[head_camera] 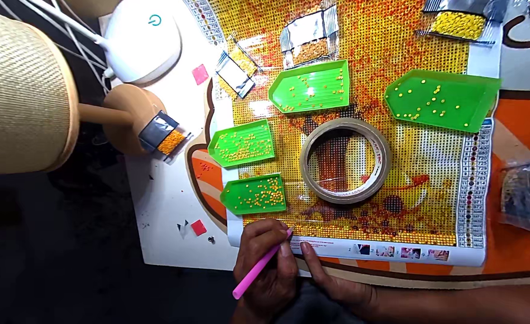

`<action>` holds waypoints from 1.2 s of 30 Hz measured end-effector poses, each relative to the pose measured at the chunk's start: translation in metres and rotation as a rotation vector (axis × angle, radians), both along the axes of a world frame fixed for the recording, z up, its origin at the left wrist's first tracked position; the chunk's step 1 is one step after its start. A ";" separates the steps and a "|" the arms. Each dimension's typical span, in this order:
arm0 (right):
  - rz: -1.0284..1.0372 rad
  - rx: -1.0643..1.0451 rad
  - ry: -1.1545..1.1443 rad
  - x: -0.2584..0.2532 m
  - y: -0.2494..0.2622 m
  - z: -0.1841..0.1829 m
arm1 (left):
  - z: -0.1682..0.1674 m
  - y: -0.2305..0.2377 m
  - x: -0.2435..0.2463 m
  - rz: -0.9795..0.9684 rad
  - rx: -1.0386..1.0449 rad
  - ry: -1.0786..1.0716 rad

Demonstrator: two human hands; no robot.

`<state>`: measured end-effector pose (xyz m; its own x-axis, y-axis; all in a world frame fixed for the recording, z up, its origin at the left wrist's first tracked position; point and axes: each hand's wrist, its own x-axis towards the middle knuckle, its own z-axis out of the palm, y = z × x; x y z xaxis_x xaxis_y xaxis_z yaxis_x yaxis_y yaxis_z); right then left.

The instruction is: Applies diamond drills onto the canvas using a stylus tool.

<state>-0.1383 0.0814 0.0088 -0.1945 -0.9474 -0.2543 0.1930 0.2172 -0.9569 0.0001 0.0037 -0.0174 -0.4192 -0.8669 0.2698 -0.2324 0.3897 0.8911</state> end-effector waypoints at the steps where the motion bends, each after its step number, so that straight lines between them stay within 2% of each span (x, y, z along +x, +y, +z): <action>1: -0.011 -0.037 -0.001 0.002 0.007 -0.010 | 0.000 0.000 0.000 -0.002 0.001 0.002; 3: -0.027 -0.079 0.020 0.005 0.018 -0.026 | 0.000 0.000 -0.001 -0.002 0.005 0.009; 5: -0.005 -0.039 -0.001 0.004 0.007 -0.011 | 0.000 0.001 -0.002 0.000 0.009 0.018; 7: 0.004 -0.138 0.010 0.004 0.006 -0.017 | -0.001 0.002 -0.003 -0.001 0.013 0.022; 9: 0.021 -0.015 -0.032 0.001 -0.002 0.001 | -0.002 0.002 -0.003 0.005 0.014 0.026; 10: 0.011 0.020 -0.041 0.002 0.002 -0.001 | -0.001 0.002 -0.003 0.009 0.017 0.031; 13: -0.047 -0.029 0.041 0.003 0.042 -0.048 | 0.003 0.001 -0.001 0.032 0.034 0.108; 14: -0.056 -0.023 0.052 0.003 0.047 -0.053 | 0.005 0.000 -0.001 0.050 0.036 0.139; 18: -0.046 0.019 -0.111 0.011 0.007 -0.013 | 0.004 0.000 0.001 0.105 0.039 0.235; 21: -0.036 0.001 -0.222 0.010 0.001 -0.006 | 0.003 0.003 -0.001 0.118 0.044 0.251; 26: 0.090 0.014 0.001 -0.006 0.056 -0.056 | 0.001 0.005 0.000 0.103 0.030 0.257; 30: 0.079 0.068 -0.001 -0.004 0.059 -0.057 | 0.001 0.006 -0.002 0.107 0.035 0.273; 33: 0.014 0.060 -0.091 -0.004 0.059 -0.057 | 0.001 0.008 -0.003 0.098 0.045 0.277; 36: -0.051 0.070 -0.054 -0.007 0.058 -0.052 | 0.002 0.008 -0.002 0.064 0.057 0.225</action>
<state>-0.1457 0.1396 -0.0432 -0.2261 -0.9160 -0.3314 0.2568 0.2721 -0.9274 -0.0018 0.0116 -0.0155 -0.2979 -0.9062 0.3002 -0.0478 0.3282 0.9434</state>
